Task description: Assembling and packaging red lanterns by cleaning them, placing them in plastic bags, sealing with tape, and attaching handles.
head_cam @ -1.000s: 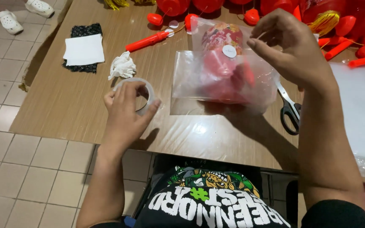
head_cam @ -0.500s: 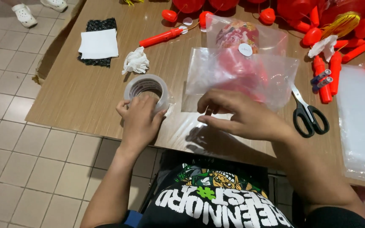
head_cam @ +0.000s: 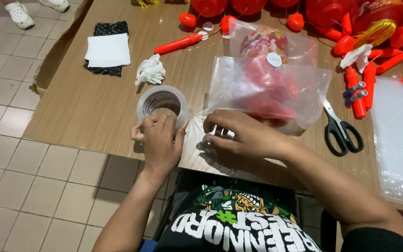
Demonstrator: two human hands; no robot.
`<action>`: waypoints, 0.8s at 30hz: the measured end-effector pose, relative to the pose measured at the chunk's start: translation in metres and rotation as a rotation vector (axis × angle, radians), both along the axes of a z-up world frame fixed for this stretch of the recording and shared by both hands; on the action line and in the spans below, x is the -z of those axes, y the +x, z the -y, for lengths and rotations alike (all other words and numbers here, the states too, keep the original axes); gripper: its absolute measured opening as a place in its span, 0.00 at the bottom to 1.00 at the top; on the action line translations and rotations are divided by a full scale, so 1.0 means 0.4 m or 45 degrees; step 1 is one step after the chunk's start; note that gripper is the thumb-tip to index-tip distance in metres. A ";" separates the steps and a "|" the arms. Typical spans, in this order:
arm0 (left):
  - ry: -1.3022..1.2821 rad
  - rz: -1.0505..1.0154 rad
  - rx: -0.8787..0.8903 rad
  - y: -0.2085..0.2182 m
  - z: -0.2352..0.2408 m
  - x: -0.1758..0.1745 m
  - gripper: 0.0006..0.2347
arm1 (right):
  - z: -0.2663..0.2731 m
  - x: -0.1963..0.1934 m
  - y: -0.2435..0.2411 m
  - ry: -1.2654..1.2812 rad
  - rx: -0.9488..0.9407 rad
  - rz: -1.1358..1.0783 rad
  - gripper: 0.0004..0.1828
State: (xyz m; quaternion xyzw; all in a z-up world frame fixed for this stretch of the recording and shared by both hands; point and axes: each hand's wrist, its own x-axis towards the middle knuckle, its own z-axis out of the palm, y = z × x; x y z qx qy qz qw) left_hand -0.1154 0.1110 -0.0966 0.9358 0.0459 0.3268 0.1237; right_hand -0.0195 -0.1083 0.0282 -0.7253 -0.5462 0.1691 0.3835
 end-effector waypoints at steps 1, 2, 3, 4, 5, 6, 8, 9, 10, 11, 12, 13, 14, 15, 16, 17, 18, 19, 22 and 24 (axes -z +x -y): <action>-0.011 0.024 -0.012 0.001 0.001 0.003 0.10 | -0.002 0.009 0.001 -0.042 -0.004 0.008 0.17; -0.014 0.023 -0.014 -0.005 0.003 -0.021 0.10 | -0.007 0.015 -0.001 -0.045 -0.005 0.007 0.17; -0.105 0.095 -0.006 -0.009 0.003 -0.047 0.09 | -0.011 0.022 -0.002 -0.057 -0.026 0.011 0.17; -0.196 0.167 0.001 -0.013 0.004 -0.072 0.09 | -0.015 0.028 -0.004 -0.069 -0.048 0.016 0.18; -0.193 0.163 0.000 -0.020 -0.024 -0.095 0.09 | -0.019 0.031 -0.002 -0.066 -0.049 0.012 0.18; -0.111 0.332 -0.083 -0.028 -0.053 -0.119 0.10 | -0.022 0.033 -0.001 -0.069 -0.040 0.000 0.17; -0.019 0.496 -0.180 -0.050 -0.081 -0.184 0.11 | -0.034 0.029 -0.001 -0.068 -0.047 -0.016 0.16; -0.263 0.568 -0.039 -0.062 -0.079 -0.225 0.11 | -0.041 0.022 -0.002 -0.013 0.000 -0.055 0.16; -0.507 0.638 0.104 -0.074 -0.076 -0.266 0.11 | -0.048 0.014 -0.004 0.041 0.046 -0.096 0.15; -0.505 0.641 0.100 -0.069 -0.069 -0.259 0.11 | -0.059 0.009 -0.007 0.041 0.042 -0.094 0.15; -0.659 0.597 0.143 -0.064 -0.061 -0.253 0.11 | -0.071 0.004 -0.009 0.174 0.139 -0.140 0.18; -0.812 0.553 0.186 -0.059 -0.053 -0.246 0.11 | -0.082 -0.002 -0.011 0.308 0.235 -0.185 0.21; -0.810 0.558 0.182 -0.050 -0.044 -0.231 0.11 | -0.090 -0.010 -0.012 0.309 0.229 -0.182 0.21; -1.043 0.482 0.250 -0.043 -0.033 -0.214 0.11 | -0.096 -0.016 -0.014 0.383 0.274 -0.210 0.24; -1.275 0.401 0.318 -0.035 -0.022 -0.197 0.12 | -0.101 -0.022 -0.015 0.458 0.318 -0.238 0.27; -1.274 0.404 0.315 -0.028 -0.014 -0.186 0.12 | -0.105 -0.035 -0.014 0.457 0.314 -0.238 0.27; -1.502 0.320 0.383 -0.022 -0.006 -0.174 0.13 | -0.110 -0.048 -0.013 0.448 0.348 -0.107 0.29; -1.730 0.227 0.452 -0.017 0.003 -0.161 0.14 | -0.112 -0.060 -0.014 0.437 0.386 0.022 0.31; -1.740 0.094 0.464 -0.009 0.016 -0.149 0.15 | -0.111 -0.078 0.016 0.380 0.353 0.159 0.27; -1.717 0.082 0.523 0.001 0.015 -0.134 0.15 | -0.114 -0.074 0.037 0.376 0.319 0.177 0.18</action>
